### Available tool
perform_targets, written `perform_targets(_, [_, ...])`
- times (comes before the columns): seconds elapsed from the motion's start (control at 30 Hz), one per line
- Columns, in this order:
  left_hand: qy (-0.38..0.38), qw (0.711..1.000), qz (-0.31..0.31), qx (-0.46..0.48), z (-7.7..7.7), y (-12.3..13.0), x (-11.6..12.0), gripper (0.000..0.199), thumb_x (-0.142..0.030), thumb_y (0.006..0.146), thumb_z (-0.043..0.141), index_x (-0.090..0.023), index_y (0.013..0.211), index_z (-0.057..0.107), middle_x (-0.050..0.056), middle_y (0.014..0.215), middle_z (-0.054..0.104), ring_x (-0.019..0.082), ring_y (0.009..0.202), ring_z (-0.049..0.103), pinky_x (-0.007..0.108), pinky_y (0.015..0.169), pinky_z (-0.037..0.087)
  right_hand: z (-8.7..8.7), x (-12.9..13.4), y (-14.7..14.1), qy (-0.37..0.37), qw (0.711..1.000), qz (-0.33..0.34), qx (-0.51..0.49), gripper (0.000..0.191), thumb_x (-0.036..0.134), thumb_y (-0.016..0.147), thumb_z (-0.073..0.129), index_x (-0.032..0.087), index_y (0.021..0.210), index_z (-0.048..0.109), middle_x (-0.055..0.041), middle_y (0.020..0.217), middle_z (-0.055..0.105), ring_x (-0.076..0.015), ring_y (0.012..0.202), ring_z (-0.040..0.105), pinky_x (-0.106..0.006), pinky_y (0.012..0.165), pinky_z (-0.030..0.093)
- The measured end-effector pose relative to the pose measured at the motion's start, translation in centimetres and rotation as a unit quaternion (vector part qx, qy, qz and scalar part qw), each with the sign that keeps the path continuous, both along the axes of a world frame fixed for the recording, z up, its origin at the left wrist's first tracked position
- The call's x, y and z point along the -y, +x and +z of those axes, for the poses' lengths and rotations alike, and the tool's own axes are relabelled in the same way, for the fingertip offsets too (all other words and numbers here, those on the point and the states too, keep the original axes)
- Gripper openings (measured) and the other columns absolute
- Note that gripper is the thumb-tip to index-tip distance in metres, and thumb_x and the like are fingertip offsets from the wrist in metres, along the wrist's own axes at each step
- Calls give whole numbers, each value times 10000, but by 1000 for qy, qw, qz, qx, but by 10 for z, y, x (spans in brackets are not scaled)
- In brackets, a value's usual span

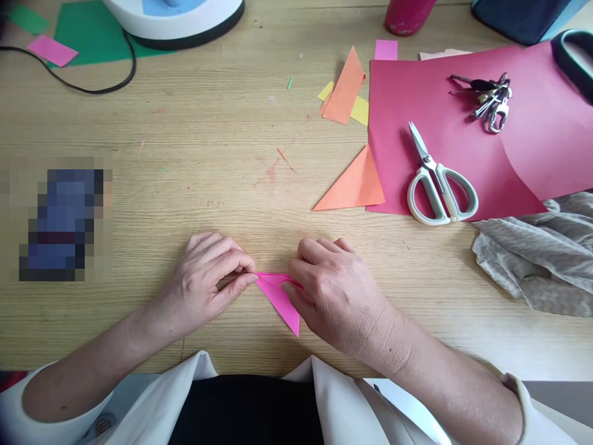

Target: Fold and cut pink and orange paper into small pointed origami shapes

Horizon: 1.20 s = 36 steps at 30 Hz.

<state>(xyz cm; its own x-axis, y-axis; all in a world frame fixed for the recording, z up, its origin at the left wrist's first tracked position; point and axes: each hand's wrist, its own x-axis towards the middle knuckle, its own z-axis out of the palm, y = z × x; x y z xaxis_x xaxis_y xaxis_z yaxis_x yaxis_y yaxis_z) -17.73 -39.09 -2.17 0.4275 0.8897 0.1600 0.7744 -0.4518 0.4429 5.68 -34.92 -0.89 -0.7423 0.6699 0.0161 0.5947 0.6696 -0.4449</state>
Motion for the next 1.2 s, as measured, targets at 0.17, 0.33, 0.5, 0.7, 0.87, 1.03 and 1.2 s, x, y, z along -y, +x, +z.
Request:
perform_targets(0.17, [17,1000,11,-18,0,4,0,166,-233,958,554,-187,798,566,1,740,565,178,729,496,370,765,352,0,1,-1,9,1000,-4,7,240,203,899,571,193,668,507,-15,777,525,-153,661,434,-319,659,296])
perform_targets(0.33, [18,999,28,-41,1,8,0,187,-205,944,537,-184,759,550,11,731,559,177,716,495,372,753,361,-1,1,-2,15,1000,-1,16,234,198,897,566,193,668,517,-23,773,534,-159,662,440,-326,665,301])
perform_targets(0.5, [26,997,37,-56,2,11,1,190,-197,937,524,-189,748,534,11,730,568,170,698,487,365,736,368,-2,1,-2,24,999,-5,21,232,189,893,560,191,665,520,-33,782,544,-159,666,439,-325,667,301])
perform_targets(0.7, [36,995,50,-81,0,12,2,196,-184,933,520,-193,737,519,19,730,563,179,705,489,366,727,380,-3,2,-2,44,998,-8,32,219,194,899,547,191,681,531,-43,787,542,-169,662,440,-331,660,303])
perform_targets(0.87, [28,995,63,-66,2,3,7,188,-154,947,511,-186,762,523,24,742,569,176,716,507,361,724,416,-2,1,-3,40,999,-4,31,217,181,889,547,190,673,528,-43,785,537,-171,674,457,-329,665,299])
perform_targets(1.03, [87,995,31,-37,4,-5,28,160,-80,920,550,-154,1040,627,64,919,664,197,879,577,392,840,471,-2,1,-3,43,999,-4,30,219,183,892,548,188,674,536,-44,785,543,-167,668,453,-328,659,289])
perform_targets(1.2, [134,985,-47,-96,2,0,43,397,-47,924,538,-135,1307,593,65,1156,725,200,1014,605,435,1019,418,-2,1,-3,44,998,-5,33,242,201,904,543,185,663,534,-46,784,545,-163,661,448,-331,651,280])
